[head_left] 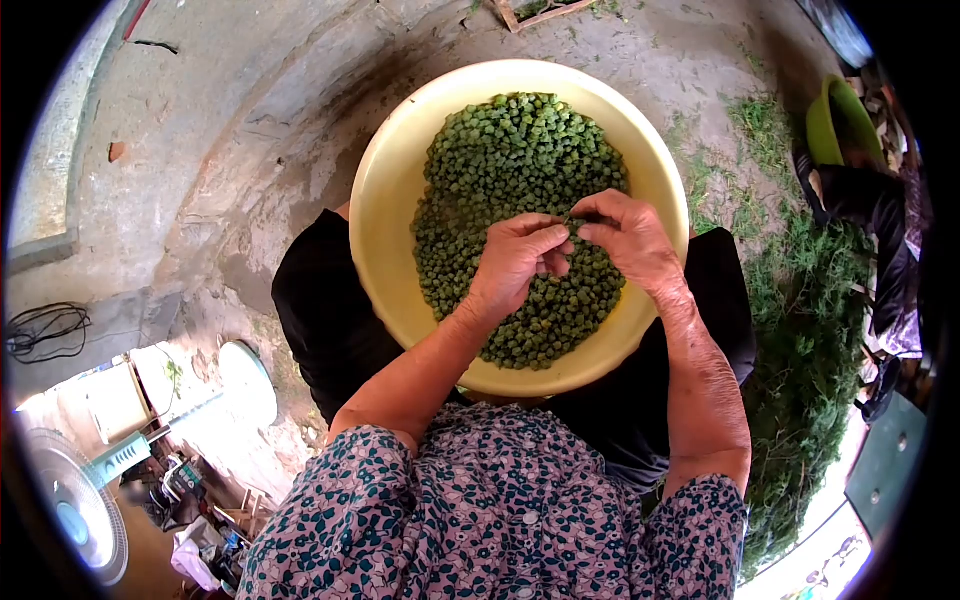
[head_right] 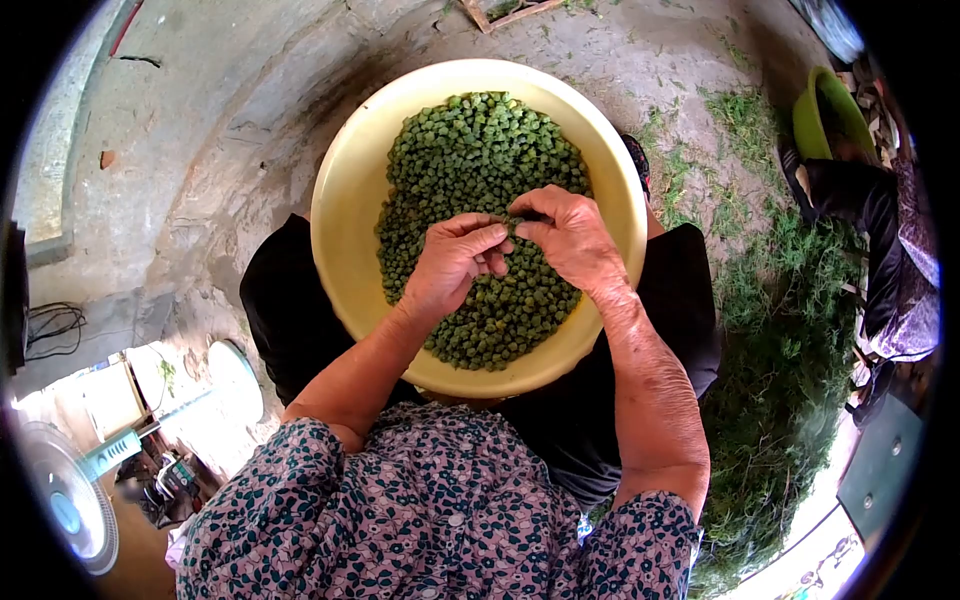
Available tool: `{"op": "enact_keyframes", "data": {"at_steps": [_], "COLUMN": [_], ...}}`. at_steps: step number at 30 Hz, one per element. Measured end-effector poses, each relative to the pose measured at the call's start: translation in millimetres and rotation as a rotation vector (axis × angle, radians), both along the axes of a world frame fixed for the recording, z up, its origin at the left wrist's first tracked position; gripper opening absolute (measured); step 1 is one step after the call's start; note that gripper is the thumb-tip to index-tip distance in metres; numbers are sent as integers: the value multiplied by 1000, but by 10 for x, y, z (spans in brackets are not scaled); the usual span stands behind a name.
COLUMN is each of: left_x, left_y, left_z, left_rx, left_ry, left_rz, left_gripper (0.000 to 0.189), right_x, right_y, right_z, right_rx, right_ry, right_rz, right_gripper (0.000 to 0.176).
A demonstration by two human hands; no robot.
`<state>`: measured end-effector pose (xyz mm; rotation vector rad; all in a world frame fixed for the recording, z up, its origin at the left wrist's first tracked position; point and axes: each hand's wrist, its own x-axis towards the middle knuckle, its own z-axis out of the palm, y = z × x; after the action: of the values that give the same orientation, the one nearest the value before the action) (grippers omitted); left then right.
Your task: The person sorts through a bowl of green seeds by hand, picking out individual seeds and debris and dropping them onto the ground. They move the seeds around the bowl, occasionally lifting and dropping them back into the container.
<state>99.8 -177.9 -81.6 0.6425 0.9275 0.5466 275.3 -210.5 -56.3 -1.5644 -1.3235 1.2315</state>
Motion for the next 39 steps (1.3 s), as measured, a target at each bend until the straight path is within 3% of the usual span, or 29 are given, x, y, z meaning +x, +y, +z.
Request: {"op": "enact_keyframes", "data": {"at_steps": [11, 17, 19, 20, 25, 27, 28, 30, 33, 35, 39], "left_x": [63, -3, -72, -83, -122, -122, -121, -117, -117, -100, -74], "left_y": [-13, 3, 21, 20, 2, -7, -8, -5, -8, -25, -59], "left_z": [72, 95, 31, 15, -3, 2, -6, -22, 3, -13, -17], "left_rx": [195, 472, 111, 68, 102, 90, 90, 42, -23, -50, -188], "left_ry": [78, 349, 63, 39, 55, 50, 49, 3, -41, -74, -210], "left_rz": [-7, -235, -181, -153, -118, -121, -121, -128, -135, -122, -62], "left_gripper": [13, 9, 7, 7, 13, 14, 14, 16, 18, 19, 20], "right_x": [-25, -45, -36, -28, -55, -79, -87, -107, -100, -114, -140], "right_y": [-8, -50, -41, -41, -48, -23, -26, -34, -45, -74, -121], "right_z": [-63, -123, -136, -147, -134, -52, -47, -36, -119, -165, -146], "right_rx": [19, 151, 203, 174, 155, -34, -34, -110, -12, 31, 164], "right_ry": [-46, -177, -228, -243, -123, 140, 139, 398, 253, 321, 83], "right_rz": [20, 98, 130, 157, 135, 16, 16, 19, 35, 4, -43], "right_gripper": [24, 23, 23, 24, 28, 29, 29, 25, 20, 19, 14]}}
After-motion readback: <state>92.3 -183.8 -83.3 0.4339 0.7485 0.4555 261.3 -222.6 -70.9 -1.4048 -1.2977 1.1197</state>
